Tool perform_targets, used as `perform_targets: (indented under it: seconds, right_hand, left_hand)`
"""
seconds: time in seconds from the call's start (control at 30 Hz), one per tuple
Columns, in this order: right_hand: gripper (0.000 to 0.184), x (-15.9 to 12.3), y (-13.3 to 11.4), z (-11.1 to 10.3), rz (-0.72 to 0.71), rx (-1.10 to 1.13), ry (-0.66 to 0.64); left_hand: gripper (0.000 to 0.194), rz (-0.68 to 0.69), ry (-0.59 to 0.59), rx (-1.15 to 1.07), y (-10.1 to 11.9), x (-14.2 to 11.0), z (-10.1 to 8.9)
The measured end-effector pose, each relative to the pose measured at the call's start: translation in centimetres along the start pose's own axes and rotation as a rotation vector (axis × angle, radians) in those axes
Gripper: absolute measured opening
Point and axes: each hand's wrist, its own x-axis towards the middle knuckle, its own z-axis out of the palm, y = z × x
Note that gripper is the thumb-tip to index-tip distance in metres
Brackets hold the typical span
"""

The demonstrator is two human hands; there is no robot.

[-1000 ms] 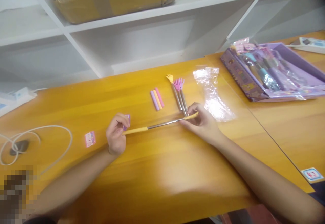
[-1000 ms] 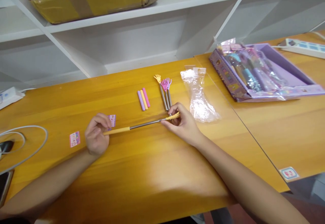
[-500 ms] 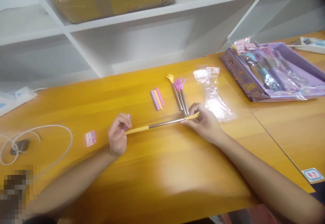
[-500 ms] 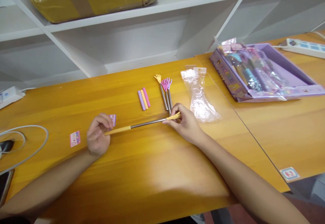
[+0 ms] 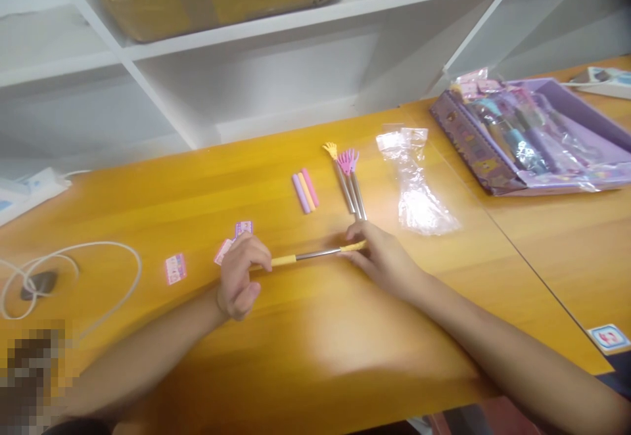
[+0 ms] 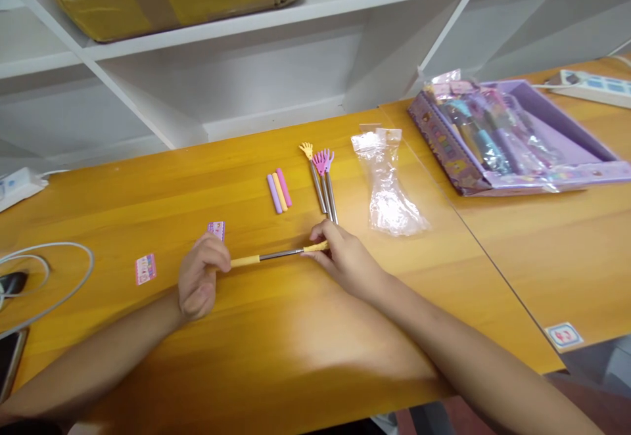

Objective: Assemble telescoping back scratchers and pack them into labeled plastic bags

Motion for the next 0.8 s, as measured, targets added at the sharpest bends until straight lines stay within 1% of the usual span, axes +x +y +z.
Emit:
perform_targets:
  seconds: [0.07,0.13,0.27,0.37,0.57,0.67,0.8]
  right_hand:
    - [0.019,-0.2,-0.2,0.3,-0.002,-0.018,0.012]
    - [0.017,-0.5,-0.4,0.7,-0.022,-0.026,0.022]
    - [0.017,-1.1,-0.9,1.7,-0.06,-0.012,0.035]
    - [0.019,-1.5,-1.4,2.2,-0.052,0.004,0.034]
    - [0.024,-1.8,-1.9,2.7,-0.012,0.009,0.035]
    - [0.026,-1.9,-2.0,2.8,-0.028,-0.016,0.056]
    - [0.027,-2.2,-2.2,3.2,-0.048,-0.031,0.069]
  left_hand:
    - [0.024,0.082,-0.055,-0.026,0.1,0.0,-0.1]
    - [0.021,0.111,-0.07,-0.027,0.1,0.0,-0.2]
    - [0.023,0.111,-0.068,-0.02,0.2,0.0,-0.3]
    - [0.024,0.109,-0.067,-0.024,0.4,-0.2,-0.1]
    - [0.025,0.123,-0.064,-0.035,0.9,-0.4,0.1]
    - [0.026,0.111,-0.069,-0.041,1.0,-0.5,0.2]
    - [0.029,0.09,-0.044,-0.042,0.8,-0.8,0.3]
